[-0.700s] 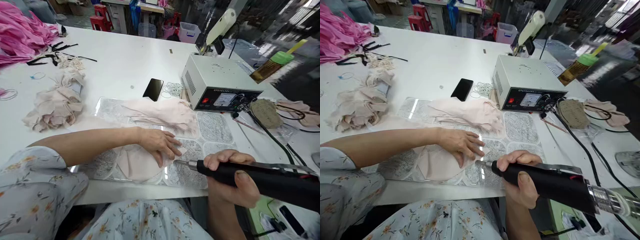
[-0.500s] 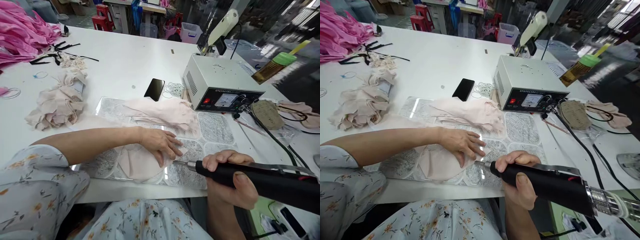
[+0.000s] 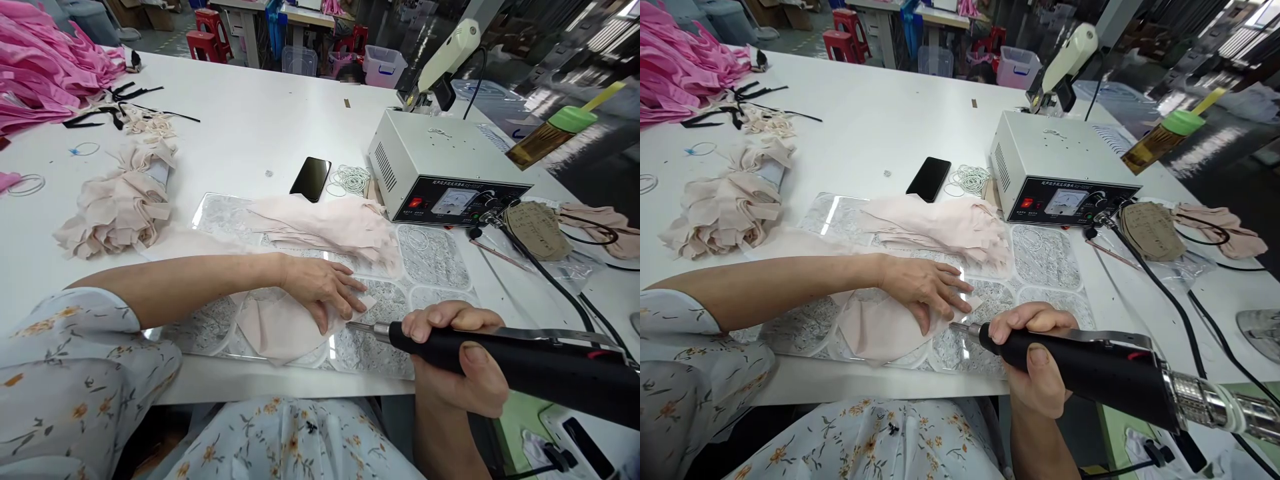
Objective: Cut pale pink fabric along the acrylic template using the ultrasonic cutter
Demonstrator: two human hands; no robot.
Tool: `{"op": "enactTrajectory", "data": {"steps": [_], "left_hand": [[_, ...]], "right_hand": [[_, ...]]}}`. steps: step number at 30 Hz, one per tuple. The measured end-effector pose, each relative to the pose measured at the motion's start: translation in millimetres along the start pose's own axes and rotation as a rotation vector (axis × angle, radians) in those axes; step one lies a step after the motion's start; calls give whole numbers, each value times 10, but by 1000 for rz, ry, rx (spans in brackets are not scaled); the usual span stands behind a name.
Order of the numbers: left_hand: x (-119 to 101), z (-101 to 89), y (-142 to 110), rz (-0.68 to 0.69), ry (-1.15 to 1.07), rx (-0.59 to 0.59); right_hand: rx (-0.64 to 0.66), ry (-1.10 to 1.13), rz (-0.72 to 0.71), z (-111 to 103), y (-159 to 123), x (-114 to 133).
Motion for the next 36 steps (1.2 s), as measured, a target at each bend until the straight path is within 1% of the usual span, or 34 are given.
{"op": "enactTrajectory", "data": {"steps": [3, 7, 10, 14, 18, 21, 26, 28, 31, 33, 34, 36], "left_hand": [[0, -3, -6, 20, 10, -10], [9, -1, -9, 11, -17, -4], [11, -5, -1, -23, -81, -7], [17, -3, 12, -96, -157, 37], [18, -8, 10, -101, -189, 46], [23, -8, 0, -67, -169, 14], [20, -6, -20, 23, -95, -78], [14, -11, -17, 12, -95, -81], [7, -22, -1, -57, -128, -42], [7, -30, 6, -93, -154, -40], [7, -32, 6, -92, -156, -51], [7, -30, -4, -46, -125, -91]], "right_hand": [[-2, 6, 6, 13, -3, 16], [19, 27, 38, 34, -32, 39], [18, 22, 48, 48, -54, 41], [14, 30, 46, 72, -56, 22], [27, 22, 51, 92, -52, 3], [32, 17, 46, 101, -58, 5], [39, 3, 43, 112, -79, 27], [43, 4, 47, 124, -89, 42], [35, 7, 76, 144, -111, 56], [41, 3, 87, 156, -125, 56], [52, 4, 85, 161, -130, 53], [76, 12, 76, 169, -134, 42]]}}
Point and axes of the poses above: each hand's wrist, its own y-axis towards the middle knuckle, its own z-axis out of the palm, x = y × z, the point moved 3 cm from there along y, towards the middle knuckle, and after that the axes turned 4 degrees about -x, right-handed, at the moved point
